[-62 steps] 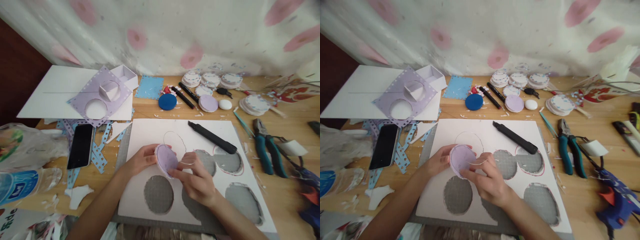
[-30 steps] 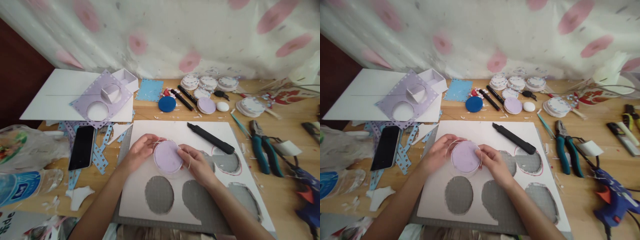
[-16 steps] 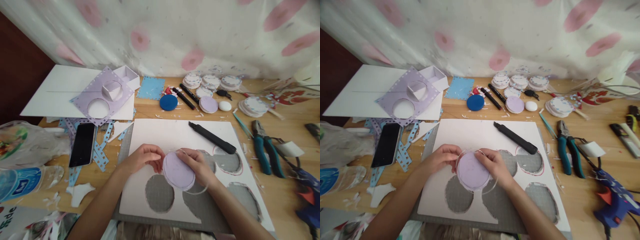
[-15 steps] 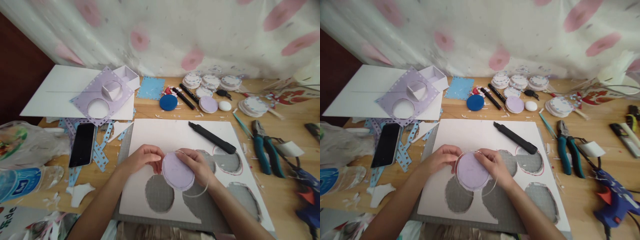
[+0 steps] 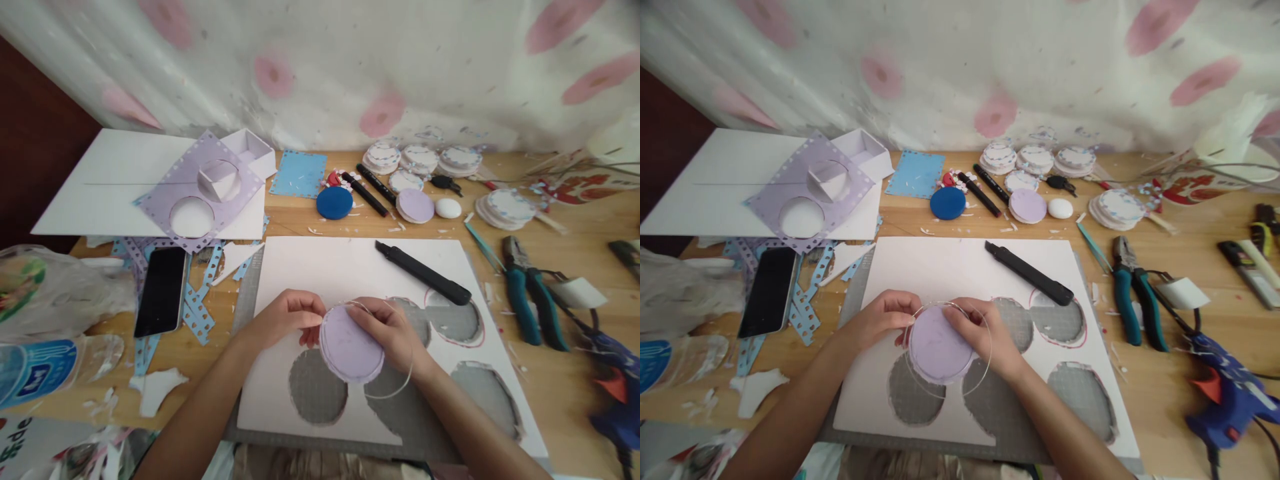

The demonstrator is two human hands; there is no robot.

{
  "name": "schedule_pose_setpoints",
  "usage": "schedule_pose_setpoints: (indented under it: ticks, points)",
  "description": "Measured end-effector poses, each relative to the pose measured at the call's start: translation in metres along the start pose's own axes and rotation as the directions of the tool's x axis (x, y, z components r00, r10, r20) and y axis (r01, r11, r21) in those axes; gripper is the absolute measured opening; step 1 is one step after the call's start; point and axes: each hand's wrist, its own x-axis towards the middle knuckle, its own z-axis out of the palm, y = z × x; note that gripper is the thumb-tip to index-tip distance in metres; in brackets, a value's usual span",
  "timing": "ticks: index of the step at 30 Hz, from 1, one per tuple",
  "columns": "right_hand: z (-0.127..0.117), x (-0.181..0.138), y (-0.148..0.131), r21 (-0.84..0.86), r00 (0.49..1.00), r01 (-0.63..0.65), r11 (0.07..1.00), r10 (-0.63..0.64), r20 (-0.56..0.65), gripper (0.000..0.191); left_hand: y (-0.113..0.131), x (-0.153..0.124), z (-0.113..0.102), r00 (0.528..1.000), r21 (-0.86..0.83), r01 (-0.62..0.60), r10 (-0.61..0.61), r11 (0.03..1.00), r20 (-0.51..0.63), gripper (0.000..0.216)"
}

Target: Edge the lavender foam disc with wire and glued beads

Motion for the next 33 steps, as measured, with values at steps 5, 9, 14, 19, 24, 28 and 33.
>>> schedule_pose_setpoints:
  ticks: [5, 9, 14, 19, 24, 28, 33]
  points:
    - [0.001, -0.001, 0.001, -0.044, 1.0, 0.029, 0.999, -0.029, -0.001, 0.041, -0.002, 0.0, 0.0, 1.0, 0.039, -0.011, 0.012, 0.999, -0.015, 0.011]
    - [0.002, -0.001, 0.0, -0.092, 0.998, 0.052, 0.994, -0.054, -0.017, 0.04, -0.001, 0.0, 0.002, 0.999, 0.082, -0.005, 0.009, 0.997, -0.053, 0.008]
    - [0.001, -0.001, -0.004, -0.136, 0.996, 0.079, 0.988, -0.082, -0.022, 0.038, 0.003, -0.001, 0.005, 0.995, 0.131, 0.004, 0.009, 0.991, -0.097, 0.005]
    - [0.001, -0.003, -0.006, -0.132, 0.997, 0.068, 0.989, -0.07, -0.015, 0.037, 0.005, -0.001, 0.006, 0.998, 0.088, 0.007, -0.002, 0.996, -0.063, 0.008]
    - [0.0, -0.003, -0.006, -0.079, 0.998, 0.065, 0.995, -0.066, -0.011, 0.035, 0.0, -0.001, -0.002, 1.0, -0.017, -0.015, 0.015, 1.0, 0.02, 0.014]
    - [-0.003, -0.003, -0.004, -0.006, 0.998, 0.049, 0.999, -0.049, -0.05, 0.034, -0.005, 0.0, -0.008, 0.995, -0.116, -0.051, 0.059, 0.992, 0.075, 0.03]
    - [-0.006, -0.004, 0.0, 0.059, 0.992, 0.086, 0.995, -0.08, -0.101, 0.032, -0.004, 0.004, -0.005, 0.952, -0.101, -0.214, 0.185, 0.971, -0.244, 0.009]
